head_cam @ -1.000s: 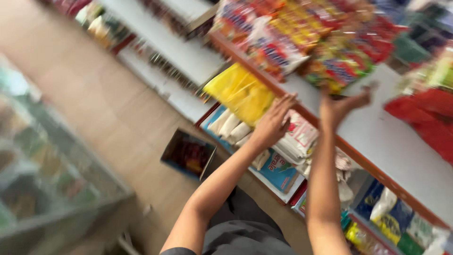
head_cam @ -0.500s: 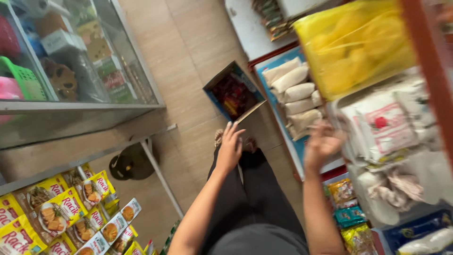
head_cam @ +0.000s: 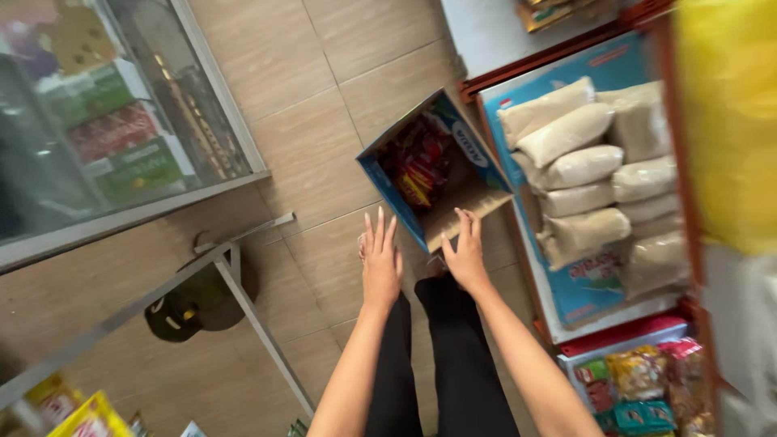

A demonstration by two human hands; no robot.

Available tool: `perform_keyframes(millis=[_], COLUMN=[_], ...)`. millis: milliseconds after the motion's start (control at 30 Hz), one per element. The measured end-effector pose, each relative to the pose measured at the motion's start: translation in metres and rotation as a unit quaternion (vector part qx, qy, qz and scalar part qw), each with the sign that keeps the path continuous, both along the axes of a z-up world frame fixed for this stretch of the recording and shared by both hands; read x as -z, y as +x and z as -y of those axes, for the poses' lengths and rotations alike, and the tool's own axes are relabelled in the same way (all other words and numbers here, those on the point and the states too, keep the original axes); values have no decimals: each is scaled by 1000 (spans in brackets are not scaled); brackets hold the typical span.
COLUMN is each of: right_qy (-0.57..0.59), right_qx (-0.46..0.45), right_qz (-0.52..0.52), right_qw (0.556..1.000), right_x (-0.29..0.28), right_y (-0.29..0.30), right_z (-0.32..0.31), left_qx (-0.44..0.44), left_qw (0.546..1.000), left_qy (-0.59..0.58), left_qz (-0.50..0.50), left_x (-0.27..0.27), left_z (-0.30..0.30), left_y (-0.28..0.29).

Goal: The person restocks instant noodle packets on a store shelf. They take packets from a cardboard box on the floor and place them on the shelf, arranging them by brand and flavor. The person also moves a large cardboard box of bottled water.

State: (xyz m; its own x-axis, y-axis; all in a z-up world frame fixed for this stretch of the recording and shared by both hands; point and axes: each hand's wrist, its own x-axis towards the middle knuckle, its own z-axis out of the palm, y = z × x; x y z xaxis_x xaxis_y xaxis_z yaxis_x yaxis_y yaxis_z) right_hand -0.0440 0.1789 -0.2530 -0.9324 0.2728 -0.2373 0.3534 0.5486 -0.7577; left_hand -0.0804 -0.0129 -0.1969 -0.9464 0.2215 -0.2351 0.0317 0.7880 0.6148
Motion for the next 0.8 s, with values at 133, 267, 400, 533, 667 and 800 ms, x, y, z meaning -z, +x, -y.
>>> perform_keyframes(millis=[133,267,400,533,667,800], right_qy=[50,67,37,65,-49,-74], right_qx=[-37,-62,-21,-15,39,31], right_qz=[-1,112,232,349,283,152], right_qw=[998,989,972,935,957,985], right_x=[73,154,248,319,374,416], right_y=[-22,-49,-95,-104,-82,-62], right_z=[0,0,0,0,-6,10], left_qx=[-10,5,5,-11,-9,-9], left_qw=[999,993,990,994,993,991], left_qy=[-26,-102,-137,-94,-104,-108], left_qz=[-23,-55,-25,-56,-51,-74], left_x=[54,99,131,146,152,151], left_z=[-23,-33,-33,-37,-42,-44], left_y=[-56,-83,-89,-82,-80,-79])
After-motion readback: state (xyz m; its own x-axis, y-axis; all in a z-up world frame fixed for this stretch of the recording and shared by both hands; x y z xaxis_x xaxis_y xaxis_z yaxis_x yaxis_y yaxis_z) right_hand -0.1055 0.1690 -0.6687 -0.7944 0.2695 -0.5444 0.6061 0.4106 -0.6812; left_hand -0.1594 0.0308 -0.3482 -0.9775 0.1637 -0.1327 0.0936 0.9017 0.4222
